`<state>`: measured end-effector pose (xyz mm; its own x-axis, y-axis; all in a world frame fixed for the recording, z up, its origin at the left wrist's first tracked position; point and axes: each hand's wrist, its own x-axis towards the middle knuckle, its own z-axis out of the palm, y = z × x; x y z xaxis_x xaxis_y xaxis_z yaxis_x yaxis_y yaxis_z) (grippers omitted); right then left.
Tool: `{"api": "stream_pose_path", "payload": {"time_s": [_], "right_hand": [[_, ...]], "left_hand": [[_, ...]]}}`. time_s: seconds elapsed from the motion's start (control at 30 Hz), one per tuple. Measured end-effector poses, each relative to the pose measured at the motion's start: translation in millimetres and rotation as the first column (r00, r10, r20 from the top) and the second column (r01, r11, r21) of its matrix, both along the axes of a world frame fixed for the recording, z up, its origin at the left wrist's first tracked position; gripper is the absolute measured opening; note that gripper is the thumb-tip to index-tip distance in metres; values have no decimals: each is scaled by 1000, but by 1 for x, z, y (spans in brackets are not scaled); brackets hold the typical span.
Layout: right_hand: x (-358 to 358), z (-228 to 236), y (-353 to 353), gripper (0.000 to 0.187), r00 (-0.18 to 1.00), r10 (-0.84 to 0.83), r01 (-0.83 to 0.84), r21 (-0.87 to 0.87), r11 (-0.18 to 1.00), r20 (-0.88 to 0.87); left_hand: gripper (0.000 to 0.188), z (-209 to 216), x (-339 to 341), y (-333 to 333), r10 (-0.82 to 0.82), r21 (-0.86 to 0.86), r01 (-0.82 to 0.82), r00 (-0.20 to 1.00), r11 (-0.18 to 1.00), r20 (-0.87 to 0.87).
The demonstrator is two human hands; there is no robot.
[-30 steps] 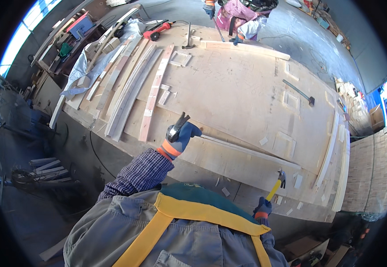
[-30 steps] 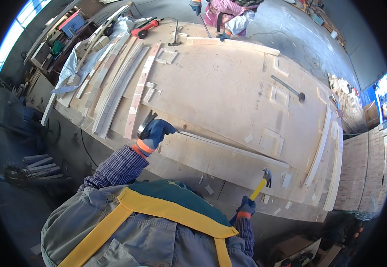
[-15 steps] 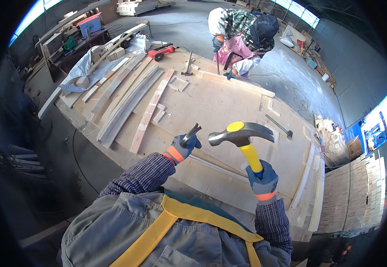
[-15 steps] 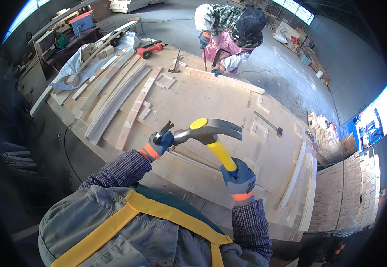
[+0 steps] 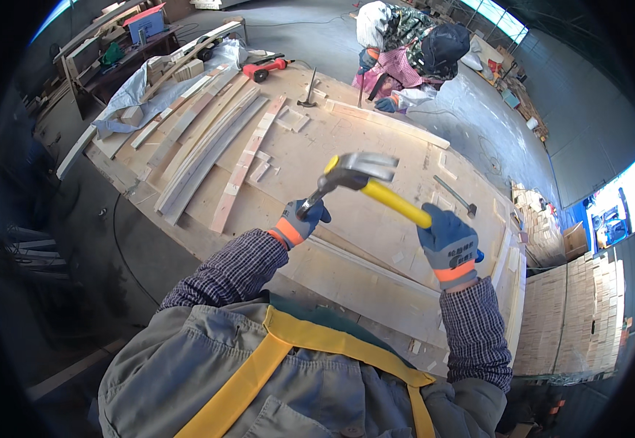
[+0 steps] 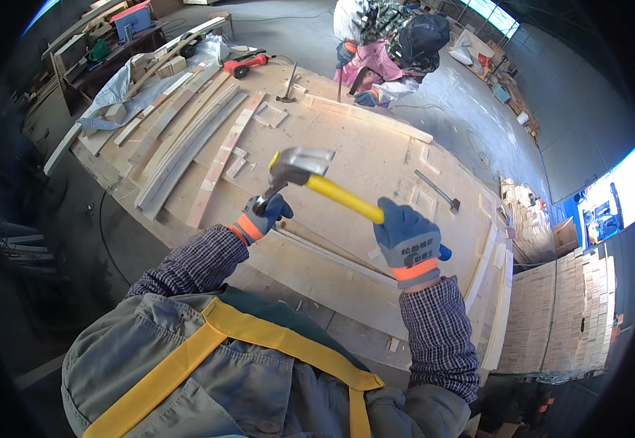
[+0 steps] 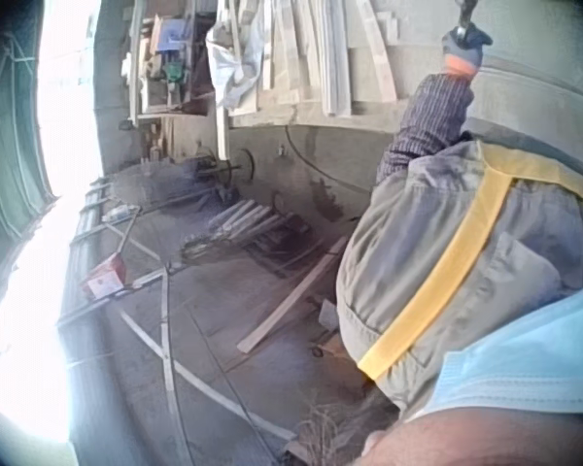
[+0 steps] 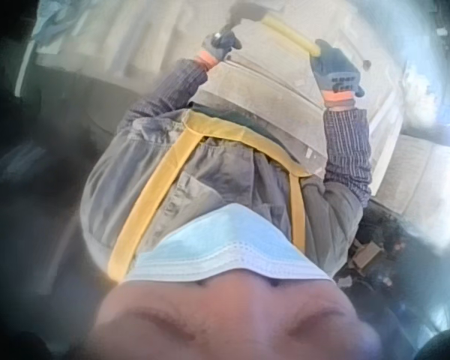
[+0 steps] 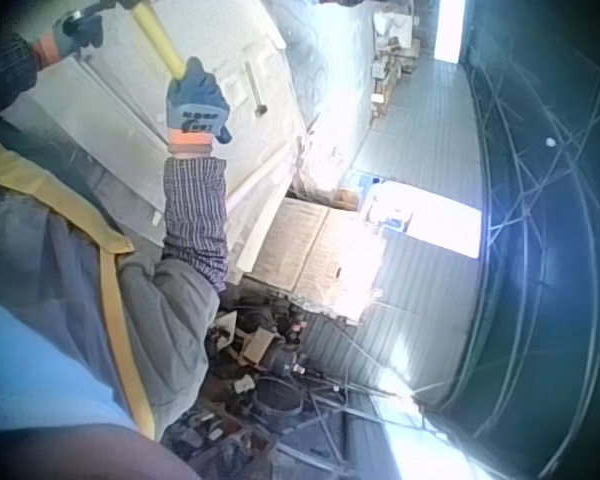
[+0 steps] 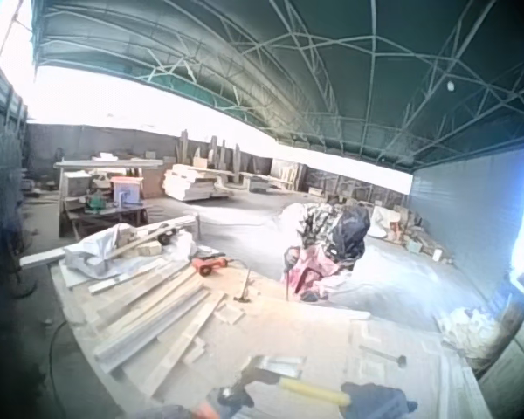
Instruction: The person uses a crowbar and hammer to pry apart two thin wooden planks that are stuck together on a workbench. After separating them, the person places the planks aside and picks up another plank to inspect it.
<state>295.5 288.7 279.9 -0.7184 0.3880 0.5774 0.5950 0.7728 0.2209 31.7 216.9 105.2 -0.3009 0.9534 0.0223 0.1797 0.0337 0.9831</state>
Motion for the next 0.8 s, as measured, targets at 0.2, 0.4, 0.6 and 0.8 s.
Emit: {"api": "stream_pose_path", "payload": {"time_s": [0.2,0.4,0.6,0.8], "right_hand": [[-6,2,2,34,908,103,-112,2,994,-406],[-1,-9,-4,33,999,-8,11,-62,998,41],[-5,10,11,30,882,3,-9,-11,1000,-472],[-9,-16,1,29,978,-60,79,-92,993,199]], "left_hand": [[37,-3,0,5,12,18,-13,999,1000,50],[40,1,-1,8,14,-82,-11,999,997,41],[39,0,-2,11,2,-26,-2,1000,1000,2],[38,-6,0,10,7,12,-7,1000,1000,3]]}}
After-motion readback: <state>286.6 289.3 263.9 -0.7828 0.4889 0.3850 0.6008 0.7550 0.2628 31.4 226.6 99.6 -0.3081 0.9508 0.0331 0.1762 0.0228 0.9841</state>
